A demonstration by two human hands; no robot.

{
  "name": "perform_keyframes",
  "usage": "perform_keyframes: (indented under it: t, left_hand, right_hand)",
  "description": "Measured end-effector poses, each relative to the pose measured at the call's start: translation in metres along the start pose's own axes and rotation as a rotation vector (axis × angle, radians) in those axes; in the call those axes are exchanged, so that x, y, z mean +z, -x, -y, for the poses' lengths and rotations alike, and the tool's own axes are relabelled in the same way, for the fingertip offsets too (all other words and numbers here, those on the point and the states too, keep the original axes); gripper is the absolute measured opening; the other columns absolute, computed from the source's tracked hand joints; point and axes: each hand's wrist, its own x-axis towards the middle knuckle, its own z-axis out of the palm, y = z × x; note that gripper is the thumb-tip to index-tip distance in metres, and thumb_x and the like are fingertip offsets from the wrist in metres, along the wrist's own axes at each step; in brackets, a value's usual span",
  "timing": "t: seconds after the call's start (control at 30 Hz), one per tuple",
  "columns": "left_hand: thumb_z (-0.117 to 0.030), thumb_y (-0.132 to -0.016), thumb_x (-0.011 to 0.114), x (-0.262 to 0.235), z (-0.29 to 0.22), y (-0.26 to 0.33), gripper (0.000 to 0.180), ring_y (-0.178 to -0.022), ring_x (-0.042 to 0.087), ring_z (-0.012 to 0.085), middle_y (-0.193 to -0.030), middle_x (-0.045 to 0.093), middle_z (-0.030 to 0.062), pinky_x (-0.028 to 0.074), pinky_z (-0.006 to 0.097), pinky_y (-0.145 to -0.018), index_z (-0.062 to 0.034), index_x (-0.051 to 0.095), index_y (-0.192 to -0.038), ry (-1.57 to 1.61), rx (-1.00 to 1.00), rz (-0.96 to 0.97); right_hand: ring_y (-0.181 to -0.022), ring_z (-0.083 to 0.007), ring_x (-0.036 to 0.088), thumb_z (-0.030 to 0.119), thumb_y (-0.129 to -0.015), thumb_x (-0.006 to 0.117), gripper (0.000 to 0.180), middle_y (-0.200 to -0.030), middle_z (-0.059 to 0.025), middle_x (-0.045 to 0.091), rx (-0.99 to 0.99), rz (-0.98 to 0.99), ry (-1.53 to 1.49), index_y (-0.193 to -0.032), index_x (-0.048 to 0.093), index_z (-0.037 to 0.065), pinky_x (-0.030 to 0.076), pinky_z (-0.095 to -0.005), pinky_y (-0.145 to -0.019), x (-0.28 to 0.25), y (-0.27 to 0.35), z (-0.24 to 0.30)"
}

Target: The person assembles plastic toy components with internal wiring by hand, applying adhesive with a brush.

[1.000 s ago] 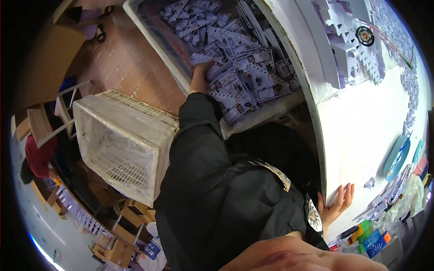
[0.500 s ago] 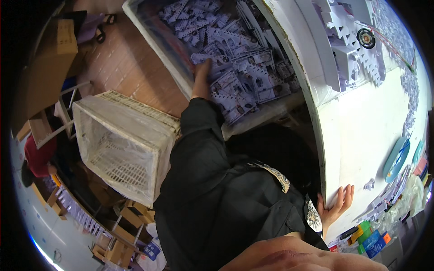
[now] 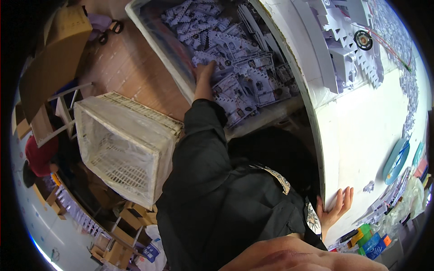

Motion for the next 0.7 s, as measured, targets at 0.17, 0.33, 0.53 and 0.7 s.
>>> perform_keyframes:
  t: [0.17, 0.33, 0.53, 0.7]
  left_hand:
    - [-0.053, -0.065, 0.071, 0.004, 0.000, 0.007, 0.097, -0.138, 0.026, 0.0413, -0.146, 0.028, 0.0306, 0.024, 0.043, -0.113, 0.0045, 0.041, -0.137, -0.053, 0.008, -0.056]
    - [-0.052, -0.061, 0.077, 0.013, 0.040, -0.055, 0.101, -0.130, 0.042, 0.0393, -0.137, 0.043, 0.0306, 0.034, 0.040, -0.108, 0.0085, 0.041, -0.134, 0.066, -0.071, 0.107]
    - [-0.042, -0.055, 0.085, 0.019, 0.028, -0.016, 0.097, -0.122, 0.049, 0.0390, -0.129, 0.052, 0.0291, 0.040, 0.039, -0.102, 0.0113, 0.046, -0.126, 0.327, 0.305, -0.014]
    - [-0.031, -0.054, 0.090, -0.016, 0.037, -0.024, 0.093, -0.110, 0.058, 0.0363, -0.117, 0.059, 0.0280, 0.048, 0.038, -0.091, 0.0134, 0.045, -0.122, 0.370, 0.311, 0.008]
  right_hand:
    - [-0.129, -0.0436, 0.038, 0.022, -0.072, 0.081, 0.071, -0.137, -0.0196, 0.042, -0.004, -0.005, 0.011, -0.133, 0.045, 0.009, 0.034, -0.0542, -0.105, 0.000, 0.001, 0.002]
    - [-0.129, -0.0436, 0.038, 0.022, -0.072, 0.080, 0.071, -0.137, -0.0192, 0.042, -0.017, 0.003, -0.009, -0.133, 0.045, 0.009, 0.034, -0.0540, -0.104, -0.002, -0.001, 0.000]
    - [-0.130, -0.0434, 0.038, 0.022, -0.073, 0.080, 0.071, -0.137, -0.0189, 0.041, 0.002, -0.005, -0.004, -0.133, 0.045, 0.010, 0.034, -0.0536, -0.105, -0.002, 0.001, 0.002]
    - [-0.130, -0.0432, 0.037, 0.021, -0.073, 0.080, 0.071, -0.138, -0.0189, 0.041, 0.016, 0.008, -0.028, -0.133, 0.045, 0.010, 0.034, -0.0530, -0.105, 0.000, -0.004, 0.005]
